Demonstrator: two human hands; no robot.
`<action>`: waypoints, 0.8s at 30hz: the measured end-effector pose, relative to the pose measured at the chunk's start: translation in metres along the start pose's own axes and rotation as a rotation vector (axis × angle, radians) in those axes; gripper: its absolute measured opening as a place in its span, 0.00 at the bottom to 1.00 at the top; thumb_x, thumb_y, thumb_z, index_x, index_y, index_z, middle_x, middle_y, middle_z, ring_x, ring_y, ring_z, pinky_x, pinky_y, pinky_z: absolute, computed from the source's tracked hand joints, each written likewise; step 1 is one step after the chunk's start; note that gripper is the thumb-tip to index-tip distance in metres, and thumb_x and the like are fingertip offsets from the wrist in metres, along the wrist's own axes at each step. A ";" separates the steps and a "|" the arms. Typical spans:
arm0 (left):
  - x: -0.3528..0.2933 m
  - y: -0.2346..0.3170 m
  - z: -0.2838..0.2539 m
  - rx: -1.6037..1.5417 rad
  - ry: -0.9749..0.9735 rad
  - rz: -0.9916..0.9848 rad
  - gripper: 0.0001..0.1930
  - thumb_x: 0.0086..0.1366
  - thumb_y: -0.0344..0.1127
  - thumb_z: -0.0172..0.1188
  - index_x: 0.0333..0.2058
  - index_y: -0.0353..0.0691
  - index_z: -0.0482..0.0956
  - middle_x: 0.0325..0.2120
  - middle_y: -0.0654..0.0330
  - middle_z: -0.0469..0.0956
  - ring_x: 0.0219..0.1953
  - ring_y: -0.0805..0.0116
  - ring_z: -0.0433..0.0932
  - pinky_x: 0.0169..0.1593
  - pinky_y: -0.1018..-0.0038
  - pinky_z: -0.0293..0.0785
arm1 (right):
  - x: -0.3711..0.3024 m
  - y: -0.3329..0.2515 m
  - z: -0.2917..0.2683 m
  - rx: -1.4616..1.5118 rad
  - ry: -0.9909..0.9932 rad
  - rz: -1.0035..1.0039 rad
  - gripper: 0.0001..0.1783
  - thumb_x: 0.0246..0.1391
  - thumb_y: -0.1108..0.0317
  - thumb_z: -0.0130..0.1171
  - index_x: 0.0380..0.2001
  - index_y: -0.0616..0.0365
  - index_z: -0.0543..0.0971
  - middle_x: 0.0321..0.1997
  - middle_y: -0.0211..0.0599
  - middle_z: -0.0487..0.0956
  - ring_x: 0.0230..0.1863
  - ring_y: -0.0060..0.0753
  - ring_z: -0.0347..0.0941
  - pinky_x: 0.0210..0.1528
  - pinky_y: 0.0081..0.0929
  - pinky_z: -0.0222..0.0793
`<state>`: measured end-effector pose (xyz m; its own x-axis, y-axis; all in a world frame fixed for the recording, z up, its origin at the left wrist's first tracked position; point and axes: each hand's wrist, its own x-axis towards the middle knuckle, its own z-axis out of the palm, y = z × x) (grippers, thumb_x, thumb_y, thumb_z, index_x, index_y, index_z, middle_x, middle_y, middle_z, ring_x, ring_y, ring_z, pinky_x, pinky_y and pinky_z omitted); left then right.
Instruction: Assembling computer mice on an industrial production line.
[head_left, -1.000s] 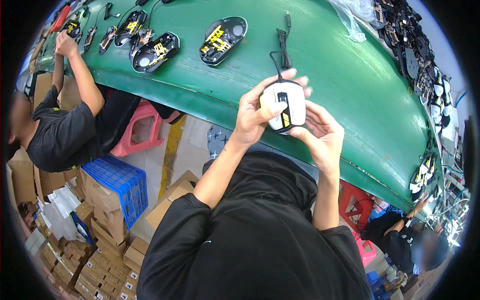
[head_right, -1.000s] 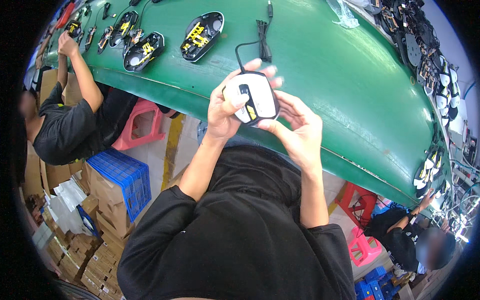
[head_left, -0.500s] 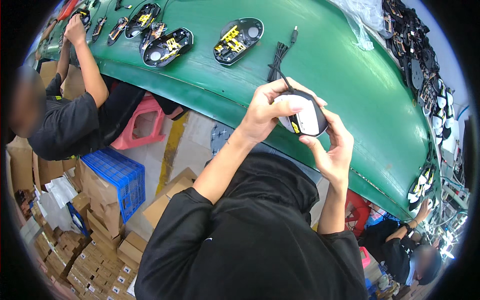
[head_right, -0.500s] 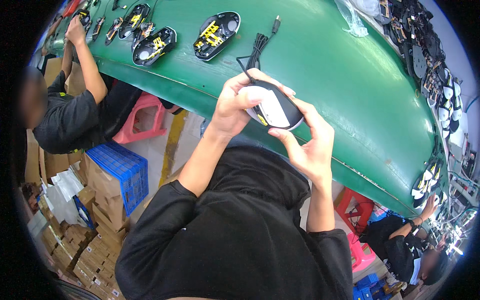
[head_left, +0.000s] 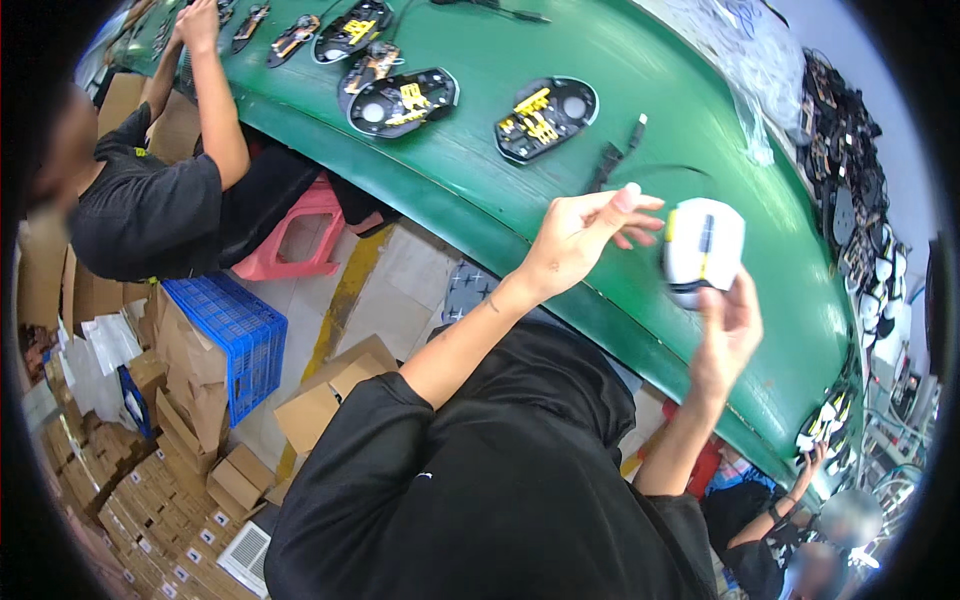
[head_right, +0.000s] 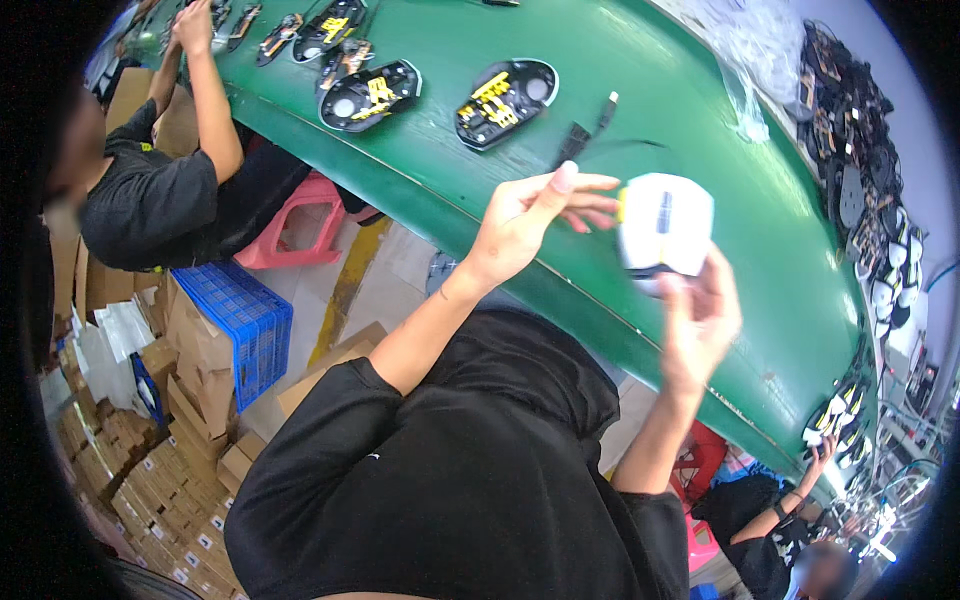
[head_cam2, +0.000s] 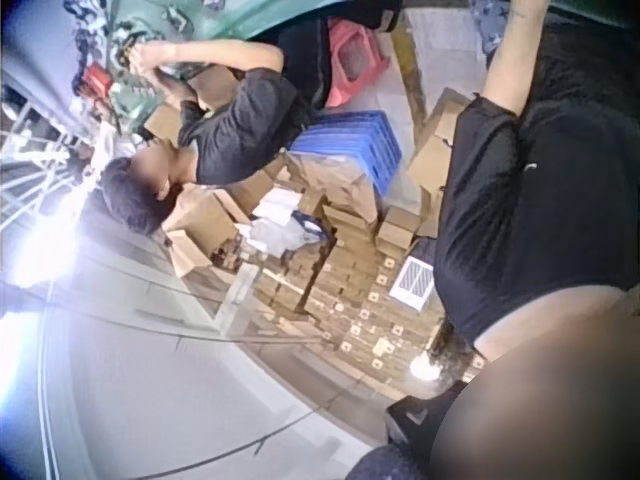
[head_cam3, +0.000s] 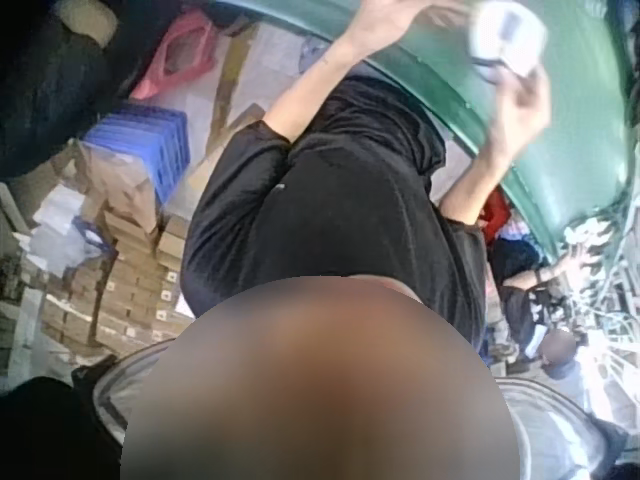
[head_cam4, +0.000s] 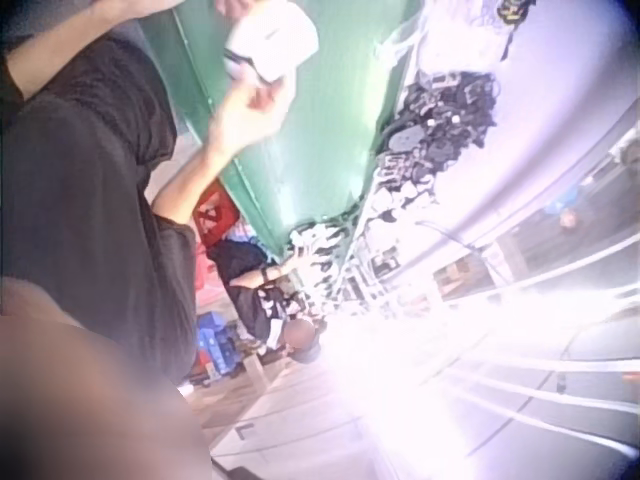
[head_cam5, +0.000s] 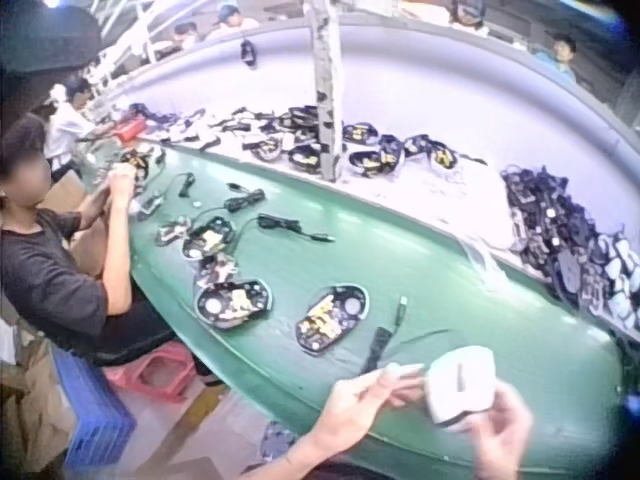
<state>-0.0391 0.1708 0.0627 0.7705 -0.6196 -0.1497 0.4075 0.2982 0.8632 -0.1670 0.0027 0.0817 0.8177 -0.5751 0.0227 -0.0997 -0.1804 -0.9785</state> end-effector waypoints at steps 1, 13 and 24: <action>-0.005 0.005 -0.012 0.005 0.019 0.016 0.19 0.71 0.41 0.51 0.45 0.26 0.77 0.37 0.52 0.82 0.40 0.69 0.80 0.48 0.75 0.75 | 0.008 0.006 -0.021 0.003 0.102 0.039 0.23 0.55 0.68 0.63 0.52 0.68 0.72 0.46 0.38 0.79 0.44 0.27 0.75 0.46 0.28 0.71; 0.006 0.091 -0.168 1.752 0.400 0.448 0.34 0.44 0.38 0.72 0.53 0.43 0.74 0.52 0.56 0.72 0.55 0.55 0.68 0.59 0.62 0.64 | 0.039 0.000 -0.017 -0.591 0.483 0.035 0.20 0.55 0.62 0.64 0.50 0.58 0.78 0.44 0.39 0.80 0.40 0.28 0.76 0.48 0.27 0.70; 0.006 0.025 -0.112 1.351 0.699 0.538 0.35 0.49 0.46 0.70 0.54 0.37 0.71 0.46 0.51 0.68 0.52 0.51 0.65 0.57 0.59 0.63 | 0.107 0.007 0.169 -0.456 -0.177 -0.121 0.40 0.42 0.61 0.71 0.59 0.59 0.66 0.47 0.52 0.79 0.49 0.44 0.78 0.51 0.34 0.72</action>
<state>0.0307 0.2560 0.0294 0.8896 -0.1116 0.4428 -0.3871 -0.6986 0.6017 0.0155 0.0753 0.0426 0.9184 -0.3916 0.0567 -0.2035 -0.5905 -0.7810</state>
